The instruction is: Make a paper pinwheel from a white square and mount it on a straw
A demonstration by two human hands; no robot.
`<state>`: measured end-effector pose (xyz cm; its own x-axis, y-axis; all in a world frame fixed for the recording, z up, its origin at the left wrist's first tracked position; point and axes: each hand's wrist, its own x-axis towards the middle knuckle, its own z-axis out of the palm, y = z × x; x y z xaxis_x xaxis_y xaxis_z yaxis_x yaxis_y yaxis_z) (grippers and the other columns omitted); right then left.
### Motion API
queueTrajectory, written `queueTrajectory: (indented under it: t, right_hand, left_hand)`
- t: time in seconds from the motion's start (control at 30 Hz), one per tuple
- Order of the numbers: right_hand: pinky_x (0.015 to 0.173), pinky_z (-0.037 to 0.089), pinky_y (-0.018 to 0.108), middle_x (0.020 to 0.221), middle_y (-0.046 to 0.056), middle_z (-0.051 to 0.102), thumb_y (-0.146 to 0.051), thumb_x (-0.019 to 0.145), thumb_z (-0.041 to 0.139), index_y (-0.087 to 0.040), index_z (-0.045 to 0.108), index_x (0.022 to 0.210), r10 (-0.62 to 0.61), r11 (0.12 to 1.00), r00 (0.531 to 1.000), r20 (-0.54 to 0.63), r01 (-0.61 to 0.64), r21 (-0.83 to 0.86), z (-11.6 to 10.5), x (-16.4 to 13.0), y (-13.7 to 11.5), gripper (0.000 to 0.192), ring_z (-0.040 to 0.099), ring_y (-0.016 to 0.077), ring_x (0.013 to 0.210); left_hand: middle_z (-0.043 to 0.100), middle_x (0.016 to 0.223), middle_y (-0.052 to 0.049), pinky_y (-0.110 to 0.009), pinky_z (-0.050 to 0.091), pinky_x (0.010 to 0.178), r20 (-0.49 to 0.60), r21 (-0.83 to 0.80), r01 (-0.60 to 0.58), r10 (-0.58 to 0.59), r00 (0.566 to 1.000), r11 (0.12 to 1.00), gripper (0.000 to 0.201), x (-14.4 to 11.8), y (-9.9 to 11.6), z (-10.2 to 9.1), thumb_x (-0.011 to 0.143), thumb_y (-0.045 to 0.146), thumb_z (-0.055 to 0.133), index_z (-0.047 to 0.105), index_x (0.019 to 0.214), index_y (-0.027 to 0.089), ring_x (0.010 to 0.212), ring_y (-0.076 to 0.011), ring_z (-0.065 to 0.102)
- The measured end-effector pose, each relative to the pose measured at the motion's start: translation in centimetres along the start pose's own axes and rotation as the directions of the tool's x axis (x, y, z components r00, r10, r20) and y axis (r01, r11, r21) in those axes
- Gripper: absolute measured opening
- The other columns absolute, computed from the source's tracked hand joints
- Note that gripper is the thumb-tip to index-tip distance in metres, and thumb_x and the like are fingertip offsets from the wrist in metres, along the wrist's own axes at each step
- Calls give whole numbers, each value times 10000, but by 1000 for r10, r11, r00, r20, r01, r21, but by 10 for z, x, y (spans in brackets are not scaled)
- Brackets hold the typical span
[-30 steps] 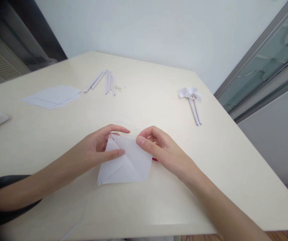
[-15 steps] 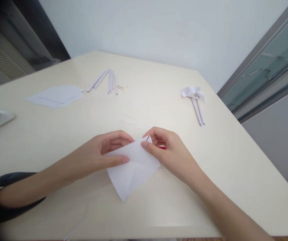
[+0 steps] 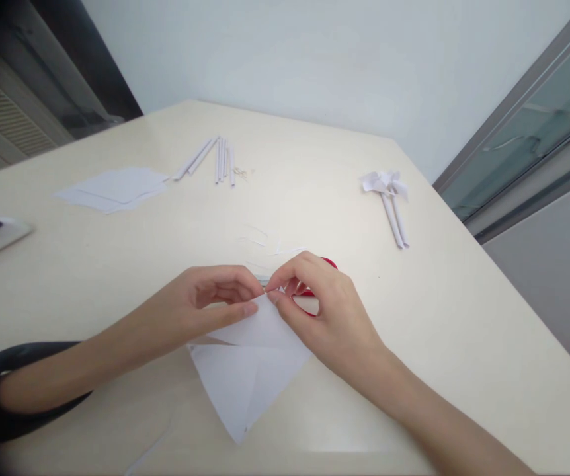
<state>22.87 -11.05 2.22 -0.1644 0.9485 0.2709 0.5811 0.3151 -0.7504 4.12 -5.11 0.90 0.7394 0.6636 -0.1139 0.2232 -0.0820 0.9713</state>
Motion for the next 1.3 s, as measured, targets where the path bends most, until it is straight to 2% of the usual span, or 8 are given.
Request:
queueTrajectory:
  t: [0.17,0.3,0.37,0.6,0.77,0.9,1.07,1.3]
  right_hand:
    - [754,466,241,921,35,575,-65,812,584,-159,620,839,-152,985,986,-62,146,-87,5,-4,2,104,564,125,879]
    - [640,469,217,959,50,556,-54,819,569,-160,638,867,-243,951,967,-75,222,-216,8,-9,2,136,553,125,890]
    - [646,474,229,962,58,561,-52,826,565,-160,654,878,-290,924,955,-58,264,-278,8,-10,3,149,549,139,914]
    - [732,479,331,997,102,594,-7,820,556,-136,680,984,-454,824,889,-58,394,-408,6,-9,5,243,562,167,884]
    - [771,498,293,1024,88,581,-52,822,570,-140,636,1064,-364,893,929,-71,326,-311,6,-10,4,266,553,163,956]
    - [798,494,277,976,76,581,-86,806,603,-133,613,961,-263,948,955,-135,230,-222,6,-9,4,162,560,154,934]
    - [780,474,263,968,69,558,-46,799,580,-148,620,856,-281,938,954,-107,249,-243,9,-7,3,124,554,150,939]
    - [817,475,283,985,70,556,-74,811,586,-152,604,906,-262,949,961,-85,241,-204,11,-10,3,125,551,160,968]
  left_hand:
    - [655,833,5,-242,464,749,-43,35,-11,12,999,999,118,-1,6,2,856,265,553,637,863,182,798,-137,604]
    - [660,830,5,-251,462,763,-41,29,-11,12,999,1000,117,-1,5,3,855,253,551,644,853,182,808,-142,608]
    - [661,843,10,-256,455,782,-39,10,-28,28,999,1000,108,-1,2,4,857,234,546,645,853,191,825,-141,606]
    - [661,805,15,-203,439,662,5,-303,150,-156,988,941,119,1,1,2,839,293,594,634,839,181,747,-109,595]
    - [645,771,38,-170,419,630,-34,-353,155,-178,983,923,145,0,5,0,818,331,624,640,820,187,716,-86,582]
    - [618,728,50,-151,400,599,-52,-310,152,-176,983,939,112,0,7,1,808,287,638,633,783,178,676,-63,558]
    - [631,771,25,-176,419,617,-11,-286,143,-152,988,947,86,1,4,1,818,263,618,611,819,178,701,-82,571]
    - [635,760,8,-214,443,648,-25,-241,117,-126,992,963,86,2,4,0,808,246,620,591,803,165,724,-109,589]
